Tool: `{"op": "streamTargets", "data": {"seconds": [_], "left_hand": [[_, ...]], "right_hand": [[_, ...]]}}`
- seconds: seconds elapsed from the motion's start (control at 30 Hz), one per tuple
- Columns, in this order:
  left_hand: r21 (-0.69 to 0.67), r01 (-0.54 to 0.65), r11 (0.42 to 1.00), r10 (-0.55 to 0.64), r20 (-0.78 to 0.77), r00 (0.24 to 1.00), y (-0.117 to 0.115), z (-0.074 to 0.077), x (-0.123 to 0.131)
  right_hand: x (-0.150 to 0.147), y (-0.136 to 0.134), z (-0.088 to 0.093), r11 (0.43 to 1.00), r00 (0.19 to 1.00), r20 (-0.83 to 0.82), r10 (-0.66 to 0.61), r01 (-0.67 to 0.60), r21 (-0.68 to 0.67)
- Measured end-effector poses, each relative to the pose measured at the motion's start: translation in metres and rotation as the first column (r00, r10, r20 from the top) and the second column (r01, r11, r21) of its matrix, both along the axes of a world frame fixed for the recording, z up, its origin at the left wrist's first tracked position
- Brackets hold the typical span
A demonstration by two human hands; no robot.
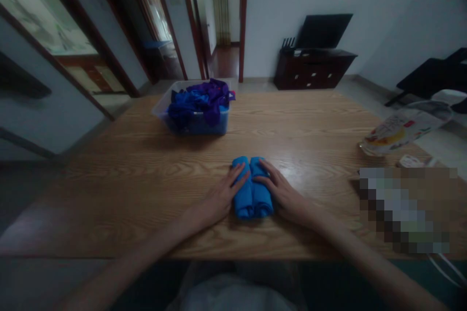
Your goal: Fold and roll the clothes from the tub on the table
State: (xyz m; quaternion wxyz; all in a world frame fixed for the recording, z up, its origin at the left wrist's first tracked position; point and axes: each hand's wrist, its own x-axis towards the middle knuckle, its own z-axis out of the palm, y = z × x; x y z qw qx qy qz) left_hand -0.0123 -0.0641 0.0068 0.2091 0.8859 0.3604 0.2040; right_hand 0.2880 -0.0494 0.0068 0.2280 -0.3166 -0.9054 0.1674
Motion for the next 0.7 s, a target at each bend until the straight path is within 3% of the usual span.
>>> {"op": "streamTargets", "data": {"seconds": [0.1,0.2,0.3,0.43,0.63,0.7], "left_hand": [[-0.150,-0.163,0.975,0.172,0.052,0.984,-0.009,-0.001,-0.010],[-0.202,-0.294,0.934,0.302,0.013,0.953,-0.009,-0.001,-0.010],[-0.157,-0.300,0.941,0.299,-0.032,0.954,-0.006,-0.006,0.002],[-0.082,-0.312,0.947,0.310,-0.035,0.950,-0.007,-0.011,0.024],[0.073,-0.430,0.900,0.435,-0.069,0.898,-0.006,0.004,0.037],[0.066,-0.467,0.882,0.470,-0.044,0.882,-0.002,0.009,0.034]], "right_hand": [[0.008,-0.011,0.016,0.992,1.000,0.014,0.010,-0.008,-0.129],[0.005,-0.011,0.027,0.961,0.995,-0.027,-0.095,0.084,-0.262],[-0.010,-0.007,0.027,0.945,0.985,-0.034,-0.171,0.155,-0.289],[-0.027,-0.006,0.014,0.966,0.989,-0.058,-0.133,0.117,-0.231],[-0.025,-0.004,0.005,0.924,0.951,-0.202,-0.234,0.153,-0.352],[-0.020,0.001,0.006,0.914,0.930,-0.242,-0.278,0.179,-0.364]]}}
